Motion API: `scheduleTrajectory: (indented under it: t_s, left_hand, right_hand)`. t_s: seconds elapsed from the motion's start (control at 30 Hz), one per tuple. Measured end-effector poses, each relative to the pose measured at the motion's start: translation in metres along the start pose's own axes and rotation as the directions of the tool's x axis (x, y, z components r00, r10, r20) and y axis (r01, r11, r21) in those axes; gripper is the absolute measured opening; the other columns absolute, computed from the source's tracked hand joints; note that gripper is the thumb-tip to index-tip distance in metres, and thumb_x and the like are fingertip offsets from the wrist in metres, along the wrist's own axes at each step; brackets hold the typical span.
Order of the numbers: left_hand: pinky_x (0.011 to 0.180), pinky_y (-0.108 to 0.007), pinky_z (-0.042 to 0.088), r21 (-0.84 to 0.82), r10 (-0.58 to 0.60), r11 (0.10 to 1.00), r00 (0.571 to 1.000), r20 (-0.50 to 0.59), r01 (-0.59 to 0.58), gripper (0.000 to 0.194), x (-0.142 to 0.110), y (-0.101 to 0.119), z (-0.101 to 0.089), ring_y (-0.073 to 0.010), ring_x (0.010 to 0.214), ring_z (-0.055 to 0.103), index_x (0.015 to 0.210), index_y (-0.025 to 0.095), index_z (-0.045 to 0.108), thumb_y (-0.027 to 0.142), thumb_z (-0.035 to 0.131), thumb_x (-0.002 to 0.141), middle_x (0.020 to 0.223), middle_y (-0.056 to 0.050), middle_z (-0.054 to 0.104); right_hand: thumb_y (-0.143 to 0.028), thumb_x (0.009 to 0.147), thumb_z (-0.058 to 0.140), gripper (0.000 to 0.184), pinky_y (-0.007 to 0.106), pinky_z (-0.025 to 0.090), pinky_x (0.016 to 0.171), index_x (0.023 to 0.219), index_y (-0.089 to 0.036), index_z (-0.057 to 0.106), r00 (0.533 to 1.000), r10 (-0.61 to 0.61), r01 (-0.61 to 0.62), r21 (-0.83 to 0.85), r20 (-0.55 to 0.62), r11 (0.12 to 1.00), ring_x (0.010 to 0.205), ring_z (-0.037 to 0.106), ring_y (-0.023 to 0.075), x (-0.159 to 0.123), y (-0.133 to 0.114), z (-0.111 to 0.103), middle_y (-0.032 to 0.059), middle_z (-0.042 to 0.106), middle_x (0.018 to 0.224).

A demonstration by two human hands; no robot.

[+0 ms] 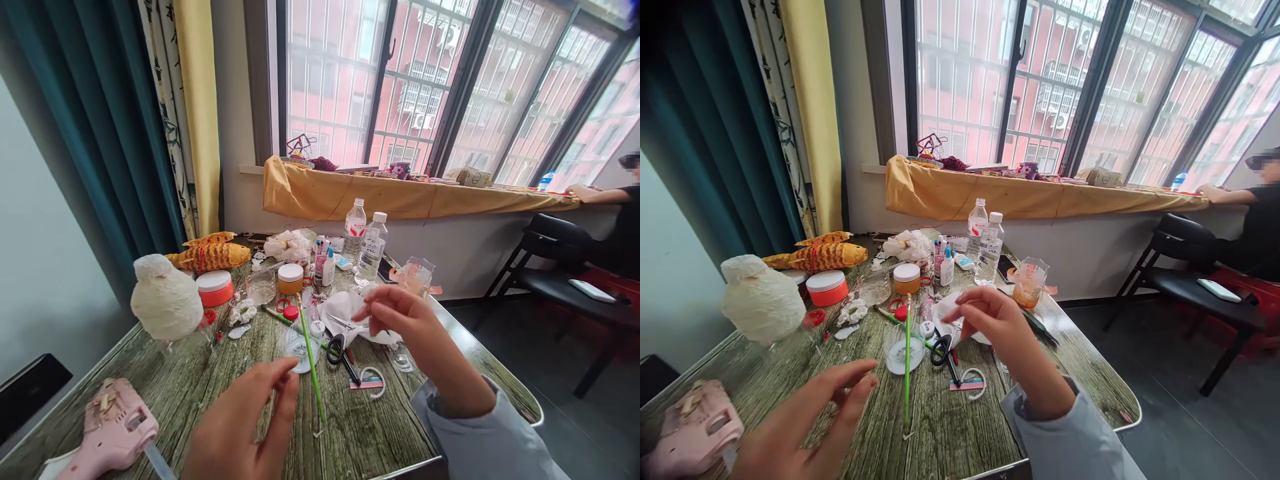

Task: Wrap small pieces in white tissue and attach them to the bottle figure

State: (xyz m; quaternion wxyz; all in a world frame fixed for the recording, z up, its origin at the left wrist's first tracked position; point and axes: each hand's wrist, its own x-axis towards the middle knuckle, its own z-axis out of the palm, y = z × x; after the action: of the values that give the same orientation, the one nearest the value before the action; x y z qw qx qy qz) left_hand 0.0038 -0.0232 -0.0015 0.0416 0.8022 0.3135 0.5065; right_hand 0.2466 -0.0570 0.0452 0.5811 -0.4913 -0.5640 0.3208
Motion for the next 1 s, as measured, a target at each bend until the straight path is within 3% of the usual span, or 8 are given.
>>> scheduleTrajectory:
  t_s: [0.13, 0.23, 0.33, 0.43, 0.57, 0.7, 0.87, 1.0]
  left_hand:
    - [0.078, -0.023, 0.057, -0.134, -0.09, 0.986, 0.994, 0.067, 0.099, 0.023, 0.005, 0.011, 0.001, -0.0159, 0.078, 0.073, 0.111, 0.026, 0.065, 0.035, 0.057, 0.092, 0.099, -0.001, 0.078]
    - [0.065, -0.02, 0.058, -0.243, -0.171, 0.947, 0.97, 0.172, 0.21, 0.018, 0.008, 0.015, -0.001, -0.0148, 0.069, 0.073, 0.101, 0.026, 0.071, 0.033, 0.057, 0.091, 0.08, 0.001, 0.078]
    - [0.05, -0.019, 0.055, -0.325, -0.335, 0.867, 0.925, 0.181, 0.378, 0.017, 0.011, 0.015, -0.004, -0.0137, 0.05, 0.068, 0.087, 0.025, 0.073, 0.035, 0.058, 0.088, 0.058, 0.004, 0.071]
    - [0.045, -0.02, 0.053, -0.421, -0.533, 0.733, 0.836, 0.133, 0.534, 0.02, 0.011, 0.013, -0.005, -0.0132, 0.044, 0.065, 0.077, 0.024, 0.068, 0.042, 0.063, 0.084, 0.055, 0.004, 0.07]
    - [0.05, -0.022, 0.056, -0.514, -0.681, 0.565, 0.716, 0.152, 0.646, 0.025, 0.008, 0.009, -0.003, -0.0131, 0.047, 0.066, 0.077, 0.021, 0.062, 0.046, 0.064, 0.084, 0.063, 0.002, 0.074]
    - [0.068, -0.03, 0.064, -0.563, -0.66, 0.538, 0.729, 0.181, 0.627, 0.033, 0.005, 0.002, -0.005, -0.0201, 0.069, 0.077, 0.086, 0.02, 0.064, 0.052, 0.064, 0.083, 0.083, -0.006, 0.081]
    - [0.076, -0.031, 0.064, -0.489, -0.643, 0.62, 0.755, 0.133, 0.614, 0.034, -0.001, -0.004, -0.01, -0.021, 0.079, 0.078, 0.096, 0.021, 0.063, 0.053, 0.062, 0.085, 0.089, -0.006, 0.081]
    - [0.073, -0.03, 0.064, -0.384, -0.638, 0.682, 0.763, 0.103, 0.622, 0.035, -0.004, -0.009, -0.009, -0.0208, 0.076, 0.077, 0.093, 0.022, 0.062, 0.056, 0.061, 0.085, 0.086, -0.007, 0.082]
  right_hand:
    - [-0.033, 0.085, 0.064, 0.017, 0.022, 0.046, 0.053, 0.095, -0.019, 0.065, 0.954, 0.084, -0.086, -0.008, 0.287, 0.996, 0.053, 0.058, 0.0119, -0.019, -0.013, 0.038, 0.0033, 0.073, 0.072]
    - [-0.029, 0.088, 0.06, 0.014, 0.022, 0.041, 0.054, 0.097, -0.022, 0.069, 0.93, 0.074, -0.006, -0.187, 0.36, 0.982, 0.057, 0.058, 0.0124, -0.025, -0.013, 0.056, -0.0008, 0.071, 0.07]
    - [-0.027, 0.088, 0.057, 0.018, 0.025, 0.043, 0.063, 0.103, -0.026, 0.067, 0.974, -0.026, 0.108, -0.359, 0.225, 0.927, 0.068, 0.061, 0.0142, -0.028, -0.007, 0.059, -0.0028, 0.068, 0.076]
    - [-0.032, 0.091, 0.053, 0.02, 0.028, 0.046, 0.069, 0.106, -0.027, 0.064, 0.991, -0.12, 0.133, -0.462, 0.056, 0.877, 0.072, 0.062, 0.0157, -0.029, 0.001, 0.049, -0.0029, 0.068, 0.083]
    - [-0.039, 0.094, 0.046, 0.024, 0.03, 0.044, 0.064, 0.095, -0.027, 0.066, 0.997, -0.07, 0.068, -0.649, 0.023, 0.758, 0.069, 0.06, 0.018, -0.027, 0.007, 0.032, -0.0015, 0.066, 0.079]
    - [-0.045, 0.093, 0.041, 0.032, 0.032, 0.045, 0.066, 0.09, -0.026, 0.066, 0.999, 0.019, 0.014, -0.786, 0.032, 0.619, 0.074, 0.062, 0.0209, -0.023, 0.009, 0.009, 0.0007, 0.067, 0.083]
    - [-0.05, 0.092, 0.039, 0.038, 0.036, 0.047, 0.066, 0.096, -0.024, 0.067, 0.996, 0.001, -0.075, -0.85, -0.087, 0.522, 0.076, 0.063, 0.0259, -0.022, 0.013, -0.023, 0.0066, 0.068, 0.087]
    - [-0.039, 0.093, 0.046, 0.028, 0.041, 0.05, 0.073, 0.097, -0.021, 0.067, 0.997, 0.065, -0.069, -0.896, -0.045, 0.438, 0.086, 0.065, 0.0292, -0.023, 0.018, -0.017, 0.0087, 0.068, 0.093]
